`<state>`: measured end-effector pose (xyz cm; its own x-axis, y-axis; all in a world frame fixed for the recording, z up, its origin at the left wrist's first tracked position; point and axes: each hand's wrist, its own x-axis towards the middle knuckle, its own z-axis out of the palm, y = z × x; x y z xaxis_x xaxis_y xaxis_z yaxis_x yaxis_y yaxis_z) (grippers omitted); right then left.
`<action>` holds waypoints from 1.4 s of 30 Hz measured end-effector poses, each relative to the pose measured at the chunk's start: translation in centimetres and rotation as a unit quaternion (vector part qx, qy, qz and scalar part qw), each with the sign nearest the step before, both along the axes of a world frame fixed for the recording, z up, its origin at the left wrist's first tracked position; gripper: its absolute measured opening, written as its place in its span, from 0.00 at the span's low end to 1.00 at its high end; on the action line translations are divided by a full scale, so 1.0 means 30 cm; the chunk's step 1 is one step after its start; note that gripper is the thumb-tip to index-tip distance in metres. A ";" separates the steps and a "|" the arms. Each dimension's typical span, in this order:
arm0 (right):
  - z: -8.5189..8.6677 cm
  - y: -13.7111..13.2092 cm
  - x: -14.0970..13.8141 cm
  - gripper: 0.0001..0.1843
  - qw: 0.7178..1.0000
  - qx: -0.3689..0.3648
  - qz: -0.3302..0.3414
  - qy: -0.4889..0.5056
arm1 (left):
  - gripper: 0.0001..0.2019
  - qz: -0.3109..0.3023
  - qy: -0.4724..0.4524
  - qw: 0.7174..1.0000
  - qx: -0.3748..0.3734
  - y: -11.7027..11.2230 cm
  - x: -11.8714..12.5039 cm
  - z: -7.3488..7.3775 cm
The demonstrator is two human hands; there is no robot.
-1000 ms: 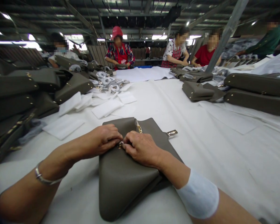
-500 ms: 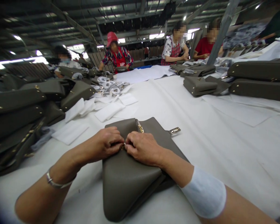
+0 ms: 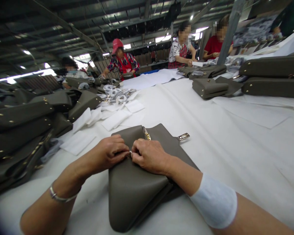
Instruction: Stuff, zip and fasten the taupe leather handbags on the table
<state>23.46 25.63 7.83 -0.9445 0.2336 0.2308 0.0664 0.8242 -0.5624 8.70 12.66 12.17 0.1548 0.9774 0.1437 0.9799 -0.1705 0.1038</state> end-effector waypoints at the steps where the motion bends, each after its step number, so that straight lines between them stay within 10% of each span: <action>1: -0.002 0.000 0.000 0.04 1.000 0.008 0.003 0.004 | 0.10 -0.001 0.007 1.000 -0.004 0.002 0.005 0.000; 42: -0.002 -0.001 -0.006 0.05 1.000 0.000 0.009 -0.025 | 0.06 0.010 -0.110 0.993 -0.038 0.003 -0.027 -0.007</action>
